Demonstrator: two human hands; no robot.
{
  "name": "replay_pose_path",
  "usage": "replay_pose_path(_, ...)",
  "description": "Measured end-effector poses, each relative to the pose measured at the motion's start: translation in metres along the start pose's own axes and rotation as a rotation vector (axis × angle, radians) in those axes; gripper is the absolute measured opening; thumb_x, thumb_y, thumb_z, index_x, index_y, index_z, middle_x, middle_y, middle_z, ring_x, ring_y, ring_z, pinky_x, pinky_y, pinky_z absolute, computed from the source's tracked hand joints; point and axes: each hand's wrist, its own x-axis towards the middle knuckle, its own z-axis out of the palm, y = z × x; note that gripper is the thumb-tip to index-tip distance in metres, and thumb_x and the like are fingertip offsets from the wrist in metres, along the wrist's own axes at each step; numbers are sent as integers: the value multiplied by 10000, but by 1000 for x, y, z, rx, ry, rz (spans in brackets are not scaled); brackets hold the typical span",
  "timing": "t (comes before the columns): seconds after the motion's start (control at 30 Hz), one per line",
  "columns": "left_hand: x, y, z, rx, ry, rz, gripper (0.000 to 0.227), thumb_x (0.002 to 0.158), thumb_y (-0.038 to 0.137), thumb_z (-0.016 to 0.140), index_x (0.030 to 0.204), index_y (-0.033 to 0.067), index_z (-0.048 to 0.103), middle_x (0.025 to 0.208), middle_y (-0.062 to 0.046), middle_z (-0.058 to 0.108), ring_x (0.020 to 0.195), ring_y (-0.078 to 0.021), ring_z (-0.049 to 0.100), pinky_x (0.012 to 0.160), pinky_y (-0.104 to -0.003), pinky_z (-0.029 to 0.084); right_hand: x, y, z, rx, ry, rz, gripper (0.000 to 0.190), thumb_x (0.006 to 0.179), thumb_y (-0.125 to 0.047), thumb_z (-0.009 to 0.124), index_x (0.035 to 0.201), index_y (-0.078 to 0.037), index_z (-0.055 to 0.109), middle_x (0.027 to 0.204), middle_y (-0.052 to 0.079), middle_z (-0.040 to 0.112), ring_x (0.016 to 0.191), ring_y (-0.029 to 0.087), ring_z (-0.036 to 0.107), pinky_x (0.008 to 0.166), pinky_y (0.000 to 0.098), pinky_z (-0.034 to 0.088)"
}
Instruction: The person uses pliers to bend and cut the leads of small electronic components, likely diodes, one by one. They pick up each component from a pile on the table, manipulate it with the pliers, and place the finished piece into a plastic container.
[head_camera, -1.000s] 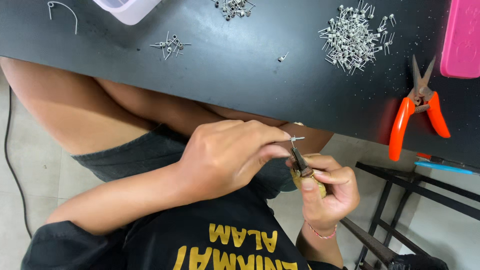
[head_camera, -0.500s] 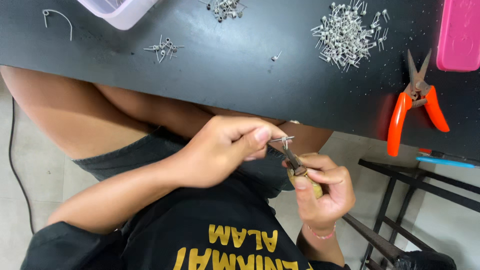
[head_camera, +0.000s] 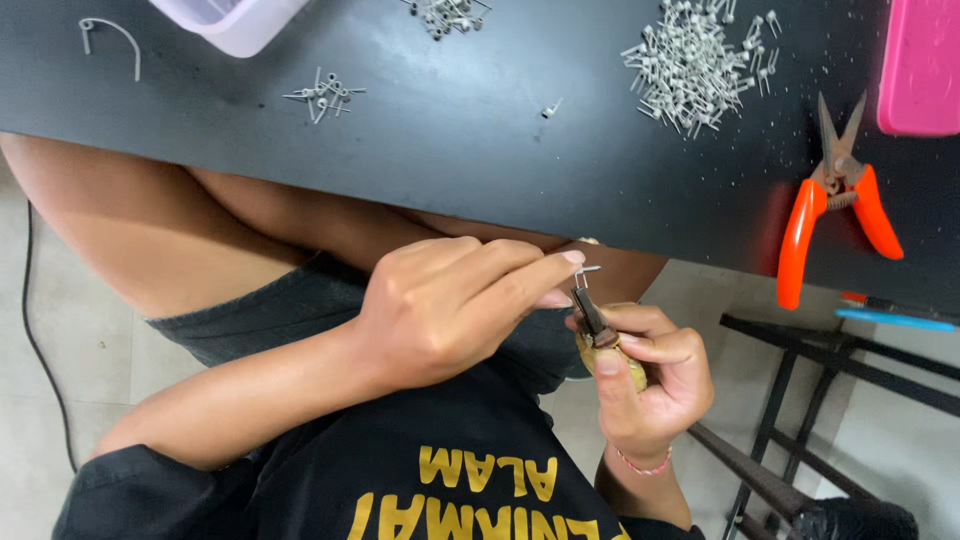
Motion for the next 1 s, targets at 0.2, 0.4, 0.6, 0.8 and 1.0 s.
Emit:
replay_pose_path(0.2, -8, -11, -2, 314, -91, 165, 307, 1145, 356, 542, 1328, 141, 665, 856, 27, 562, 584, -153, 431, 530, -310, 361, 0, -3, 0, -73, -16, -48, 198, 946, -133, 632, 947, -75, 443, 903, 287, 678, 774, 354, 758, 701, 403, 644)
replay_pose_path(0.4, -5, -10, 7, -1355, -426, -1093, 540, 982, 484, 500, 1201, 43, 721, 673, -11, 384, 543, -58, 237, 431, -192, 182, 4, -3, -1, -77, -33, -30, 208, 938, -144, 634, 928, -87, 435, 879, 279, 673, 736, 348, 754, 690, 396, 587)
replay_pose_path(0.6, 9, 9, -2, -823, -260, -896, 284, 984, 228, 608, 1202, 53, 656, 751, -13, 747, 728, -52, 720, 745, -215, 574, -1, 1, -3, -61, -5, 12, 212, 956, -159, 635, 952, -85, 437, 916, 270, 681, 752, 348, 760, 675, 362, 594)
replay_pose_path(0.8, 0, 0, -1, -29, -51, -26, 160, 1060, 188, 735, 1170, 78, 699, 1011, -11, 780, 741, -169, 668, 676, -307, 483, -3, -4, 1, -29, 18, 53, 218, 965, -211, 633, 954, -111, 440, 912, 273, 678, 778, 336, 753, 715, 361, 588)
replay_pose_path(1.0, -7, -9, 0, 330, -76, 146, 265, 1138, 315, 565, 1302, 147, 687, 846, 28, 552, 583, -146, 421, 528, -299, 347, 0, -13, 4, -96, 15, 29, 227, 955, -171, 632, 936, -74, 427, 915, 291, 680, 747, 337, 760, 663, 350, 616)
